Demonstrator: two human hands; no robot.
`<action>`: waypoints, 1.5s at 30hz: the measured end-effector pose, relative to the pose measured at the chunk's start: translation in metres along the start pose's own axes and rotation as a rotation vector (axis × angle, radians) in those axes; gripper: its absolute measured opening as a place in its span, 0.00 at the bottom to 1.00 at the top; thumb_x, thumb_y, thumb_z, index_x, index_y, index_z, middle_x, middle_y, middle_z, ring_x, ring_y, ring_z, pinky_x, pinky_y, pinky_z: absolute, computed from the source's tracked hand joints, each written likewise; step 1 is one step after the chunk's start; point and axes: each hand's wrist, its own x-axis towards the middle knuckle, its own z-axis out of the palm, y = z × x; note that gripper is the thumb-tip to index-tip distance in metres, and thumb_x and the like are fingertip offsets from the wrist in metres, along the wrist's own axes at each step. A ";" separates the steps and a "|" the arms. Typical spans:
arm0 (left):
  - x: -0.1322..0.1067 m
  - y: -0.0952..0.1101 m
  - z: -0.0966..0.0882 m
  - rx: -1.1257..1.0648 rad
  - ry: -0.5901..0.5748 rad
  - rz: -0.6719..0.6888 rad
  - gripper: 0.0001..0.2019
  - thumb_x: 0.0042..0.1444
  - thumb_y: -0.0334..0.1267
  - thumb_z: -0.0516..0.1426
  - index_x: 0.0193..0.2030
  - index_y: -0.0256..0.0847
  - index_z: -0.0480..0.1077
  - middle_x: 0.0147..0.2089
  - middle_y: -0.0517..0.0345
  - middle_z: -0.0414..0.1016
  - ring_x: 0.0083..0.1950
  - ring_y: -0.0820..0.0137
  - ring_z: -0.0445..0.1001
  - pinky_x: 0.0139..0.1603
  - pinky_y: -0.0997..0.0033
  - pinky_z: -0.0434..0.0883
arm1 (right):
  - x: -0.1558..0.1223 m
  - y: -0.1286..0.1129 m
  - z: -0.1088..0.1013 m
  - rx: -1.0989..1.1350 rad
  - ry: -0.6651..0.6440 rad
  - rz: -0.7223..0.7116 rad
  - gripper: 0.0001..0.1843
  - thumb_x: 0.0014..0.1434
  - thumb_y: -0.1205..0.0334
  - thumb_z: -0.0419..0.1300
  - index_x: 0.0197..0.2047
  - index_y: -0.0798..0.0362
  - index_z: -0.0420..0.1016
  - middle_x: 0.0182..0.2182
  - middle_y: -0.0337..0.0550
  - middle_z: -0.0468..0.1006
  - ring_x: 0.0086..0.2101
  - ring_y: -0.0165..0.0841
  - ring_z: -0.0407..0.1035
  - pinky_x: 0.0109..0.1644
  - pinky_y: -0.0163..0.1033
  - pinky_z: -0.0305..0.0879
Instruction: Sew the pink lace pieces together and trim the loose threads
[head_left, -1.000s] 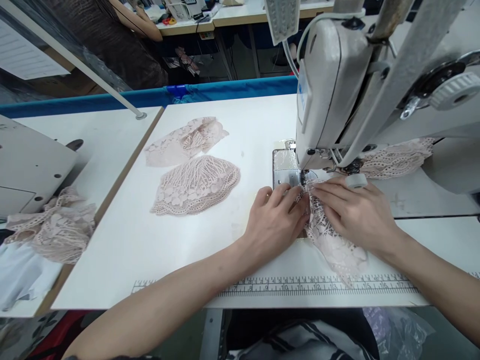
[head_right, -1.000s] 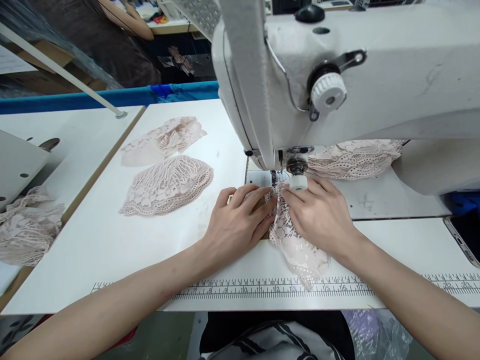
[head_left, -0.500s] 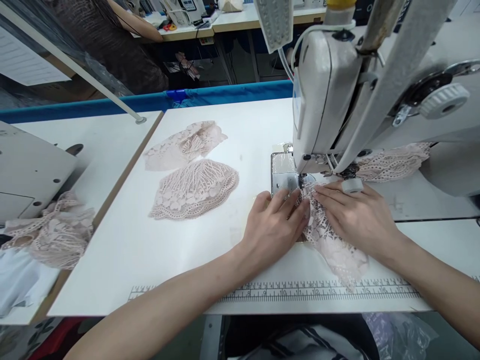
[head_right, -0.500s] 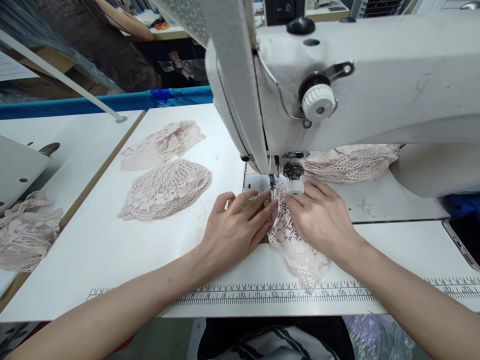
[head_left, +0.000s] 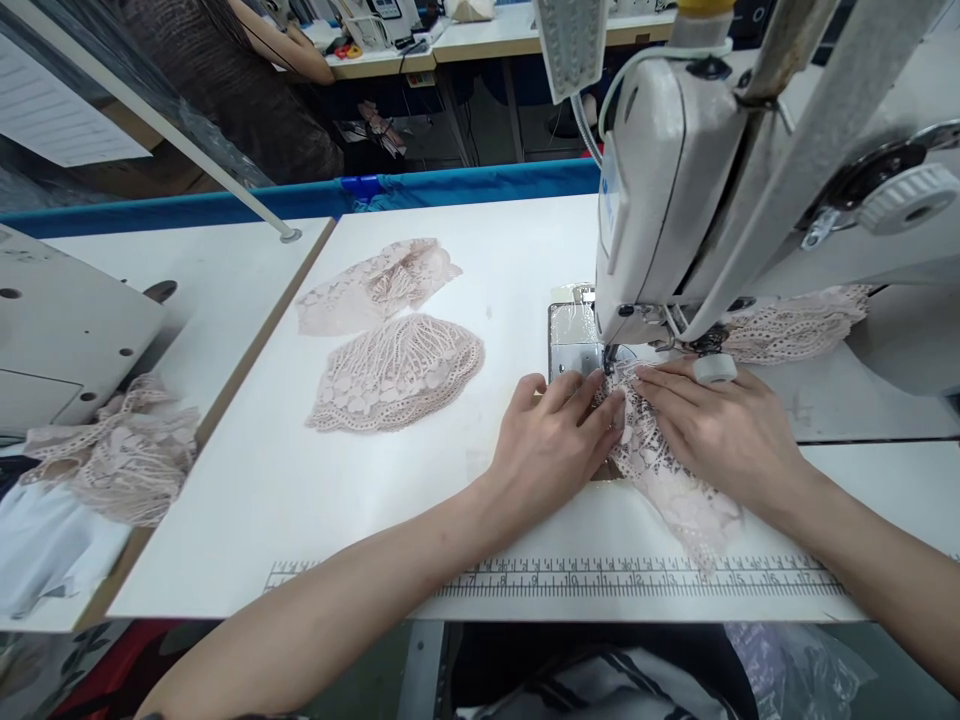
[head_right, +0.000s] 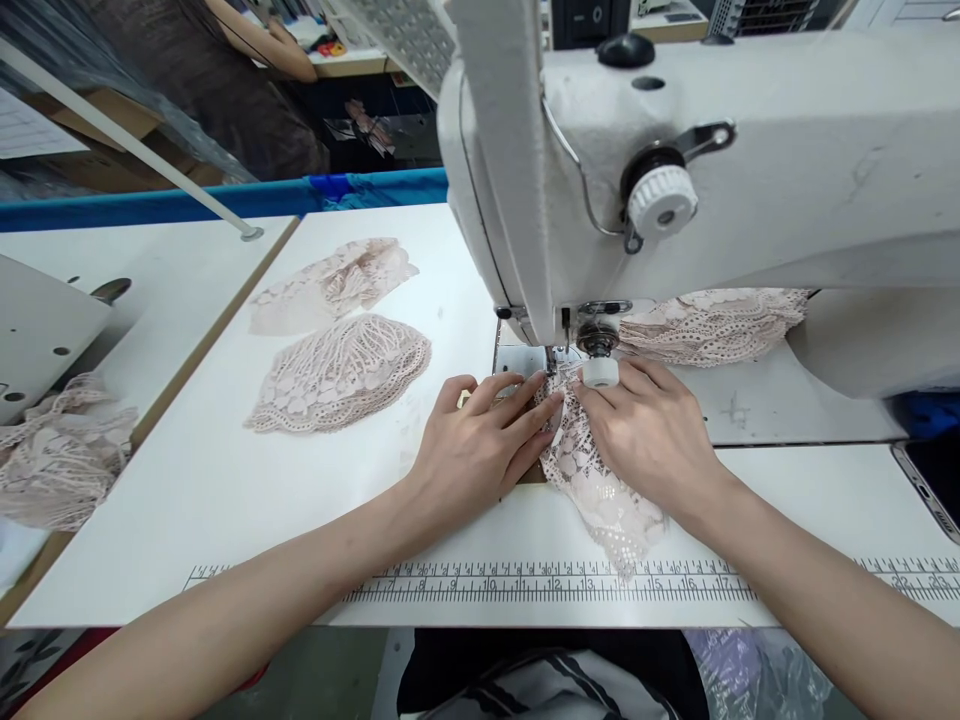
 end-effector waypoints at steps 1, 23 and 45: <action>0.000 0.000 0.001 -0.002 0.000 -0.001 0.15 0.67 0.40 0.51 0.56 0.43 0.70 0.58 0.53 0.74 0.57 0.64 0.69 0.49 0.59 0.62 | 0.000 0.000 0.000 0.001 -0.004 -0.002 0.15 0.62 0.72 0.53 0.47 0.58 0.80 0.38 0.47 0.83 0.39 0.40 0.76 0.47 0.47 0.68; 0.008 -0.013 -0.007 -0.311 -0.176 -0.008 0.18 0.62 0.37 0.51 0.57 0.39 0.70 0.56 0.51 0.73 0.54 0.62 0.68 0.50 0.59 0.63 | -0.003 0.005 -0.012 0.640 -0.229 0.325 0.09 0.66 0.66 0.51 0.41 0.52 0.73 0.29 0.38 0.77 0.24 0.28 0.70 0.27 0.34 0.63; 0.043 -0.032 -0.018 -0.822 -0.309 -0.224 0.15 0.65 0.39 0.52 0.34 0.42 0.79 0.45 0.55 0.75 0.46 0.68 0.72 0.49 0.63 0.70 | 0.003 0.005 0.010 0.381 0.216 0.247 0.15 0.66 0.62 0.53 0.36 0.51 0.82 0.23 0.39 0.76 0.21 0.28 0.63 0.23 0.34 0.55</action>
